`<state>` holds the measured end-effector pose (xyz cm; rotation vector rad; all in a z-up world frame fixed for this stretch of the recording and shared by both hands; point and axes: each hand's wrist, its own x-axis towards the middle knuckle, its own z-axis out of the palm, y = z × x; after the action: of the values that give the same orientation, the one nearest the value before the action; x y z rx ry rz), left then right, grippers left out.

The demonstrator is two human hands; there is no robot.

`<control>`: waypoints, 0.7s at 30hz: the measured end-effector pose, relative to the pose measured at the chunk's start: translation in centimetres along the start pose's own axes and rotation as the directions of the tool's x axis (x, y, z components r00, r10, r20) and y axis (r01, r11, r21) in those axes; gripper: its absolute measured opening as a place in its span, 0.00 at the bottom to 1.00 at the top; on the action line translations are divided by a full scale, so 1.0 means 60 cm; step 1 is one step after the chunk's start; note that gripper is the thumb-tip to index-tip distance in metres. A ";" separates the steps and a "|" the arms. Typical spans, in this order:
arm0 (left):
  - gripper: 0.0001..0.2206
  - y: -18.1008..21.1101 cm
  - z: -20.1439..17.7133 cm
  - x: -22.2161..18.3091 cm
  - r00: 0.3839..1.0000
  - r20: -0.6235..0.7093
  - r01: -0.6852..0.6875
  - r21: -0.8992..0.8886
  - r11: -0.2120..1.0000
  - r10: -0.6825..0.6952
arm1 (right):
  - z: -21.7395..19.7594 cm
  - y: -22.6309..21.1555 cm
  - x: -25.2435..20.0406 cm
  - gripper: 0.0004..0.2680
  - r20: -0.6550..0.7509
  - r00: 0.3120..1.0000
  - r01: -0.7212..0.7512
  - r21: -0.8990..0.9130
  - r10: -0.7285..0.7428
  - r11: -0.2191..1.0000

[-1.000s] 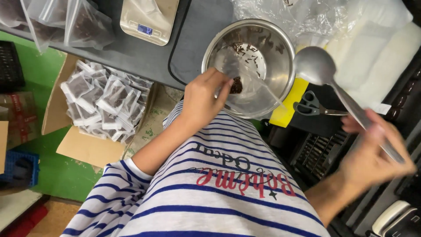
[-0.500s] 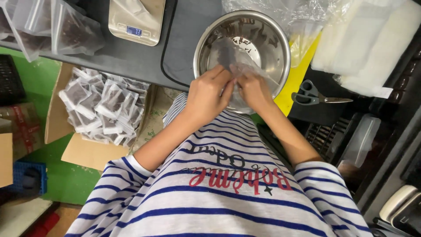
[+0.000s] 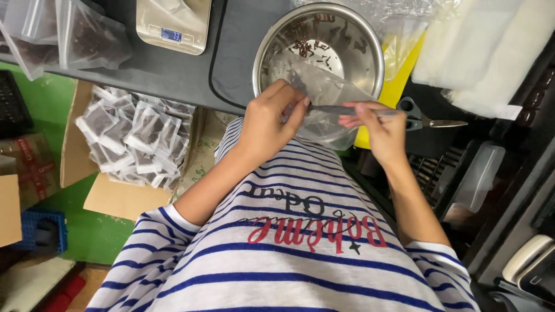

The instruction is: Scooping coffee beans into small plastic bags and weighing them on a digital scale for packaging.

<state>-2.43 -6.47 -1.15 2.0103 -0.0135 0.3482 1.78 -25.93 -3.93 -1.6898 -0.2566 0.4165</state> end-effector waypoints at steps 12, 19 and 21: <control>0.05 -0.008 -0.007 0.007 1.000 0.003 0.010 -0.064 0.998 -0.010 | -0.073 0.031 -0.075 0.07 -0.454 0.872 -0.009 0.355 0.181 0.935; 0.04 -0.107 -0.050 0.004 0.919 -0.362 0.164 -0.011 0.986 -0.157 | -0.071 -0.011 -0.102 0.08 -0.612 0.748 -0.055 0.331 0.259 0.942; 0.05 -0.206 -0.073 -0.004 0.805 -0.539 0.272 -0.035 0.962 -0.248 | -0.076 -0.015 -0.108 0.07 -0.648 0.717 -0.025 0.348 0.259 0.937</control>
<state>-1.72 2.91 -10.26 1.8593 0.6272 0.7308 -2.14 -32.48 -1.70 -1.4330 0.4821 -0.0853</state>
